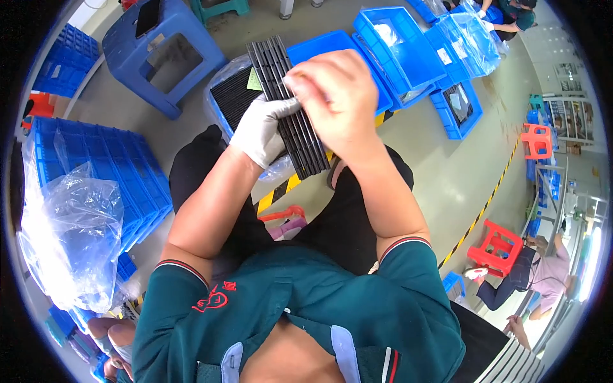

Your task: Inspecting and sorting thin rectangular metal components in an industrial workshop.

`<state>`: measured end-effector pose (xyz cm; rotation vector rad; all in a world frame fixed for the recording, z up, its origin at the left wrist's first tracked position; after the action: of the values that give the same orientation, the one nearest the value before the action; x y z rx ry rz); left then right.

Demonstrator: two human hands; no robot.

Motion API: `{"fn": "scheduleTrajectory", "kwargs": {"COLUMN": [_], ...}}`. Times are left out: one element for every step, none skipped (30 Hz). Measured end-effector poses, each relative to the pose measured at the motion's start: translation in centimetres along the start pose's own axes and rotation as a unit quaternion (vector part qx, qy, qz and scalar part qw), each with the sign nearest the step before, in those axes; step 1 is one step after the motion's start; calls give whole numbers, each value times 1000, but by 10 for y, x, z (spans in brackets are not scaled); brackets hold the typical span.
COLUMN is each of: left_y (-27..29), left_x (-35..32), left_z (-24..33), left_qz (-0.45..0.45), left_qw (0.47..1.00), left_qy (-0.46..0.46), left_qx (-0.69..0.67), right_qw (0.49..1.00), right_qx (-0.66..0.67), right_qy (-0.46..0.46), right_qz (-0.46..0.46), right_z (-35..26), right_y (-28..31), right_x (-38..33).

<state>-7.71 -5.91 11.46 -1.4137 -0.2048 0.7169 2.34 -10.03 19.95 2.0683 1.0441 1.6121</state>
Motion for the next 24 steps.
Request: {"fn": "scheduleTrajectory", "kwargs": {"left_y": [-3, -3, -3, 0, 1, 2, 3, 4, 6, 5, 5, 4, 4, 3, 4, 4, 5, 5, 5, 5, 5, 6, 8, 12], "left_x": [1, 2, 4, 6, 7, 7, 8, 10, 11, 11, 11, 11, 11, 10, 10, 11, 11, 10, 11, 11, 12, 11, 11, 12], "left_z": [1, 3, 5, 6, 8, 11, 13, 14, 15, 16, 17, 17, 18, 18, 18, 19, 20, 21, 21, 20, 19, 20, 20, 21], "left_qz": [5, 8, 11, 6, -15, -35, -17, -19, -22, -27, -27, -15, -2, 3, 3, 9, 16, 15, 12, 9, 8, 27, 45, 51], "left_qw": [1000, 999, 998, 999, 996, 992, 994, 994, 993, 993, 993, 992, 992, 992, 992, 992, 991, 991, 990, 988, 988, 991, 993, 992], "left_qy": [-5, 0, 5, -8, -7, -5, -13, -21, -29, -32, -31, -37, -43, -46, -45, -53, -61, -61, -56, -50, -50, -59, -67, -68], "left_qx": [-28, -43, -58, -54, -88, -122, -106, -109, -112, -110, -110, -116, -122, -118, -118, -117, -116, -116, -132, -148, -149, -119, -90, -91], "right_qw": [999, 997, 992, 988, 988, 988, 989, 990, 990, 988, 987, 987, 988, 988, 988, 989, 989, 989, 991, 993, 993, 992, 990, 986], "right_qx": [10, 19, 29, 37, 37, 35, 33, 27, 26, 17, 8, 8, -1, -10, -10, -16, -22, -22, -31, -40, -41, -58, -75, -90], "right_qy": [-40, -78, -116, -139, -140, -126, -113, -101, -102, -95, -88, -88, -75, -61, -62, -49, -36, -36, -20, -5, -5, 22, 50, 92], "right_qz": [2, -19, -39, -63, -62, -77, -93, -99, -99, -117, -135, -134, -137, -140, -139, -140, -142, -142, -127, -112, -112, -112, -112, -103], "right_z": [5, 12, 21, 26, 27, 26, 27, 27, 27, 26, 26, 26, 25, 24, 24, 23, 22, 23, 24, 24, 24, 20, 17, 12], "right_y": [6, 6, 5, 3, 3, 2, 1, 1, 2, 2, 1, 1, 0, 0, -1, -1, -2, -3, -4, -3, -3, -3, -3, -3], "right_x": [1, -3, -8, -12, -13, -14, -16, -18, -19, -20, -21, -21, -21, -21, -21, -20, -20, -20, -20, -20, -20, -19, -18, -17]}}
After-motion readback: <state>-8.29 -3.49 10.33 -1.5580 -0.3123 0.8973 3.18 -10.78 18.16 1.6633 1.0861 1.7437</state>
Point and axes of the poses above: each hand's wrist, its own x-axis towards the middle knuckle, its own y-axis out of the back of the hand, z = x × y, the point moved 3 cm from there along x, towards the middle knuckle, and after that the axes turned 14 degrees about -x, right-handed, at the moved point
